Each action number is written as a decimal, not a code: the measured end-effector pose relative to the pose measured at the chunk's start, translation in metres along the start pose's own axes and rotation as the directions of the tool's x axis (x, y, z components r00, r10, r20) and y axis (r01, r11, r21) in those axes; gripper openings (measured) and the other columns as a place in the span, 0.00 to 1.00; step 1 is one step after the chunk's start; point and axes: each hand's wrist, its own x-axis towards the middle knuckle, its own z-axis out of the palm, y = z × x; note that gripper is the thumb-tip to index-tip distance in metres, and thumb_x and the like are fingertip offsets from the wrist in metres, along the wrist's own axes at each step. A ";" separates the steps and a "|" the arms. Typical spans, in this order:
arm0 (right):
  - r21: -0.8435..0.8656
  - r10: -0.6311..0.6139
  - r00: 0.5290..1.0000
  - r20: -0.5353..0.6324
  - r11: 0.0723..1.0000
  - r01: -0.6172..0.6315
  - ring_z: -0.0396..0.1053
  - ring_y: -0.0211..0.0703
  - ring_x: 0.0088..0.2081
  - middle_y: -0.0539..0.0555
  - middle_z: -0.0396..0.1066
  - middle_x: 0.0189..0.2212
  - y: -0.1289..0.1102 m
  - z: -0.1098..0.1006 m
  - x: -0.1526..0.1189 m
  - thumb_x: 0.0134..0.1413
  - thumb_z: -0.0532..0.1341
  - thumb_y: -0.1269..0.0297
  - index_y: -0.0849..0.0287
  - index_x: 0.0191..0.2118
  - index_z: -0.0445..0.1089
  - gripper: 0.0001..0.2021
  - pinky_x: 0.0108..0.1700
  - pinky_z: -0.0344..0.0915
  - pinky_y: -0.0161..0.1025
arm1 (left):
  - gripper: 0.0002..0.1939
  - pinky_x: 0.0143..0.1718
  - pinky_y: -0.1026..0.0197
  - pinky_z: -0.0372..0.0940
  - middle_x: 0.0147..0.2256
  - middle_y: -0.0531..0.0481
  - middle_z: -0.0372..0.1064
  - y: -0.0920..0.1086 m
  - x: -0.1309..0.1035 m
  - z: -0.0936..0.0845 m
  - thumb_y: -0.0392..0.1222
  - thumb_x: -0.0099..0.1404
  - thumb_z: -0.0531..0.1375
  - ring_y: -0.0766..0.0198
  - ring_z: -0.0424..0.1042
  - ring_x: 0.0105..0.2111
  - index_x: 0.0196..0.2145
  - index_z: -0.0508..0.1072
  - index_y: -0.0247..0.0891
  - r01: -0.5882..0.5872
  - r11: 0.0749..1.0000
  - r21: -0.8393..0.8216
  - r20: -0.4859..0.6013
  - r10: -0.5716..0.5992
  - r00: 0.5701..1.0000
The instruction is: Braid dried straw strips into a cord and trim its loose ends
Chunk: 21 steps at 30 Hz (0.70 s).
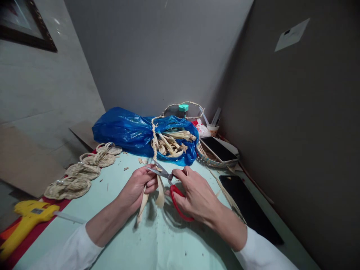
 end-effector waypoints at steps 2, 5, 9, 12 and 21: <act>-0.057 -0.034 0.999 -0.004 0.998 0.033 0.62 0.44 0.32 0.54 0.64 0.33 0.004 0.006 0.000 0.58 0.52 0.65 0.57 0.46 0.64 0.11 0.34 0.58 0.39 | 0.10 0.14 0.73 0.41 0.15 0.62 0.52 -0.002 0.000 0.000 0.38 0.52 0.67 0.79 0.45 0.15 0.27 0.68 0.32 0.005 1.000 0.000 -0.008 -0.005 1.000; -0.113 -0.086 0.996 -0.017 0.990 0.083 0.63 0.44 0.31 0.53 0.66 0.30 0.009 0.014 0.000 0.57 0.52 0.67 0.59 0.46 0.63 0.11 0.33 0.56 0.38 | 0.12 0.14 0.73 0.41 0.15 0.62 0.52 -0.004 -0.001 -0.001 0.40 0.52 0.68 0.79 0.45 0.15 0.27 0.69 0.32 0.001 1.000 -0.003 -0.007 -0.001 1.000; -0.152 -0.131 0.989 -0.066 0.981 0.120 0.61 0.40 0.27 0.51 0.67 0.26 0.010 0.020 -0.001 0.55 0.53 0.70 0.59 0.40 0.63 0.07 0.29 0.53 0.36 | 0.14 0.14 0.73 0.41 0.15 0.62 0.52 -0.005 -0.001 -0.002 0.41 0.50 0.69 0.79 0.45 0.15 0.27 0.68 0.32 0.008 1.000 -0.015 -0.006 -0.008 1.000; -0.178 -0.163 0.982 -0.091 0.973 0.145 0.56 0.37 0.21 0.48 0.66 0.22 0.010 0.016 -0.003 0.55 0.51 0.73 0.59 0.37 0.64 0.07 0.26 0.48 0.35 | 0.14 0.14 0.73 0.40 0.15 0.62 0.51 -0.005 0.000 -0.002 0.43 0.52 0.69 0.79 0.44 0.15 0.27 0.68 0.32 0.019 1.000 -0.010 0.011 -0.018 1.000; -0.411 0.239 0.949 -0.206 0.859 -0.305 0.69 0.45 0.30 0.56 0.74 0.34 0.061 -0.037 0.003 0.58 0.53 0.65 0.56 0.43 0.69 0.10 0.26 0.50 0.36 | 0.14 0.16 0.71 0.39 0.17 0.60 0.51 -0.005 0.005 -0.012 0.45 0.56 0.67 0.78 0.44 0.16 0.29 0.72 0.29 0.023 0.991 0.130 0.019 -0.026 0.999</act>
